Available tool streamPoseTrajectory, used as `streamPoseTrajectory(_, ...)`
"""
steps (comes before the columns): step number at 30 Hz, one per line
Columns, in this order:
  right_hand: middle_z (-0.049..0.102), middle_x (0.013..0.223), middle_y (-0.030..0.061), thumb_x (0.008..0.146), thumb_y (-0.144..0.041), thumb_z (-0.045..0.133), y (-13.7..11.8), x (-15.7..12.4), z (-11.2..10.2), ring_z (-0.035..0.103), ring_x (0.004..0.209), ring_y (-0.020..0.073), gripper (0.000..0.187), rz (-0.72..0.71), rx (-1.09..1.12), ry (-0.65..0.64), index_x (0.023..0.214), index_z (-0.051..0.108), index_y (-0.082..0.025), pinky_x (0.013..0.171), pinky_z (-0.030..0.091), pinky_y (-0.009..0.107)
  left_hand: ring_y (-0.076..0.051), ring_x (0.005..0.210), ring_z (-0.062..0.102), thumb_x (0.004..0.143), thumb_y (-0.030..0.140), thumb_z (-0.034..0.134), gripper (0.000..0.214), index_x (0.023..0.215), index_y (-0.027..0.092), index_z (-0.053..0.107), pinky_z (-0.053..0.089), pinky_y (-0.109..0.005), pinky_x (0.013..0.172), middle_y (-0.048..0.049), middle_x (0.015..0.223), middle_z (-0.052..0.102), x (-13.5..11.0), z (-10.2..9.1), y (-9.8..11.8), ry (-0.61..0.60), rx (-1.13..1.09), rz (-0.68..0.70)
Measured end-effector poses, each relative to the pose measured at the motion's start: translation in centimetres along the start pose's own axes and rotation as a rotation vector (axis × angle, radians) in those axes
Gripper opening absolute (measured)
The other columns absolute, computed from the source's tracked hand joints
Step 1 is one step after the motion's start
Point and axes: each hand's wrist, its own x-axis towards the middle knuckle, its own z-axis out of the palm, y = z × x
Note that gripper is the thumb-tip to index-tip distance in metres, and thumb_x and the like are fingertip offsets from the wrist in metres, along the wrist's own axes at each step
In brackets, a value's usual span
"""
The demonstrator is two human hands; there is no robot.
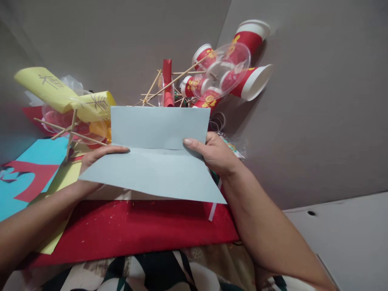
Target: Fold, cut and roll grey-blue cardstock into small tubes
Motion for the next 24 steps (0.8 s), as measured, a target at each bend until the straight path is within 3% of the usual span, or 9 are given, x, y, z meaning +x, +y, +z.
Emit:
streamPoseTrajectory(3, 0.073, 0.069, 0.0038, 0.065, -0.059, 0.089, -0.1, -0.2, -0.4, 0.065, 0.054, 0.0155, 0.039, -0.007, -0.051, -0.106, 0.072, 0.076, -0.023, 0.048, 0.052, 0.026, -0.017, 0.078, 0.074, 0.079, 0.027, 0.077, 0.007, 0.085, 0.023, 0.081, 0.061, -0.027, 0.073, -0.0032, 0.085, 0.080, 0.4, 0.1, 0.1, 0.061, 0.025, -0.074)
streamPoseTrajectory(6, 0.073, 0.067, 0.0054, 0.081, -0.058, 0.077, 0.1, 0.1, -1.1, 0.067, 0.056, 0.0173, 0.039, -0.046, -0.145, -0.274, 0.073, 0.076, -0.020, 0.051, 0.054, 0.027, -0.015, 0.060, 0.070, 0.080, 0.033, 0.078, 0.013, 0.073, 0.022, 0.078, 0.060, -0.027, 0.059, -0.0011, 0.068, 0.076, 0.6, 0.4, -0.1, 0.130, -0.097, -0.224)
streamPoseTrajectory(10, 0.070, 0.062, 0.0046, 0.086, -0.051, 0.070, 0.6, 0.6, -1.3, 0.068, 0.058, 0.0191, 0.035, -0.153, -0.210, -0.443, 0.073, 0.075, -0.020, 0.054, 0.057, 0.031, -0.015, 0.058, 0.069, 0.080, 0.038, 0.081, 0.020, 0.069, 0.021, 0.077, 0.059, -0.027, 0.061, -0.0019, 0.066, 0.076, 0.5, 0.6, -0.5, 0.201, -0.165, -0.353)
streamPoseTrajectory(12, 0.070, 0.061, 0.0040, 0.083, -0.046, 0.073, 0.8, 0.8, -1.0, 0.068, 0.056, 0.0193, 0.026, -0.153, -0.153, -0.377, 0.077, 0.075, -0.021, 0.051, 0.056, 0.029, -0.015, 0.058, 0.069, 0.080, 0.040, 0.081, 0.022, 0.070, 0.021, 0.077, 0.059, -0.027, 0.063, -0.0025, 0.065, 0.075, 0.3, 0.7, -0.8, 0.223, -0.184, -0.402)
streamPoseTrajectory(14, 0.070, 0.062, 0.0006, 0.079, -0.039, 0.076, 0.8, 0.9, -0.5, 0.068, 0.053, 0.0196, 0.023, -0.147, -0.042, -0.234, 0.097, 0.074, -0.025, 0.043, 0.052, 0.027, -0.015, 0.060, 0.070, 0.079, 0.041, 0.082, 0.022, 0.073, 0.020, 0.077, 0.060, -0.027, 0.065, -0.0025, 0.066, 0.076, 0.3, 0.7, -1.0, 0.251, -0.240, -0.428)
streamPoseTrajectory(16, 0.069, 0.062, -0.0049, 0.075, -0.032, 0.078, 0.7, 1.0, -0.1, 0.068, 0.051, 0.0198, 0.053, -0.175, 0.051, -0.103, 0.126, 0.063, -0.033, 0.038, 0.048, 0.024, -0.015, 0.061, 0.071, 0.078, 0.040, 0.084, 0.022, 0.075, 0.019, 0.077, 0.061, -0.027, 0.065, -0.0020, 0.067, 0.076, 0.3, 0.8, -1.1, 0.282, -0.301, -0.429)
streamPoseTrajectory(18, 0.068, 0.063, -0.0083, 0.074, -0.028, 0.076, 0.5, 1.0, 0.1, 0.069, 0.052, 0.0193, 0.074, -0.225, 0.092, -0.036, 0.142, 0.048, -0.040, 0.038, 0.046, 0.023, -0.014, 0.060, 0.071, 0.076, 0.040, 0.085, 0.023, 0.074, 0.019, 0.077, 0.061, -0.025, 0.063, -0.0010, 0.068, 0.075, 0.4, 0.9, -0.9, 0.309, -0.345, -0.417)
streamPoseTrajectory(21, 0.070, 0.067, -0.0068, 0.076, -0.030, 0.074, 0.1, 0.9, 0.1, 0.070, 0.055, 0.0199, 0.060, -0.286, 0.152, -0.057, 0.134, 0.058, -0.039, 0.041, 0.048, 0.025, -0.013, 0.059, 0.071, 0.074, 0.039, 0.087, 0.022, 0.076, 0.020, 0.078, 0.061, -0.023, 0.060, 0.0000, 0.070, 0.076, 0.5, 1.0, -0.5, 0.335, -0.391, -0.399)
streamPoseTrajectory(24, 0.075, 0.078, 0.0020, 0.079, -0.053, 0.072, -0.2, 0.5, -0.2, 0.072, 0.064, 0.0237, 0.036, -0.314, 0.181, -0.189, 0.106, 0.075, -0.029, 0.043, 0.052, 0.030, -0.013, 0.059, 0.071, 0.077, 0.037, 0.085, 0.020, 0.076, 0.020, 0.078, 0.061, -0.023, 0.061, -0.0002, 0.068, 0.076, 0.3, 1.0, -0.3, 0.348, -0.375, -0.370)
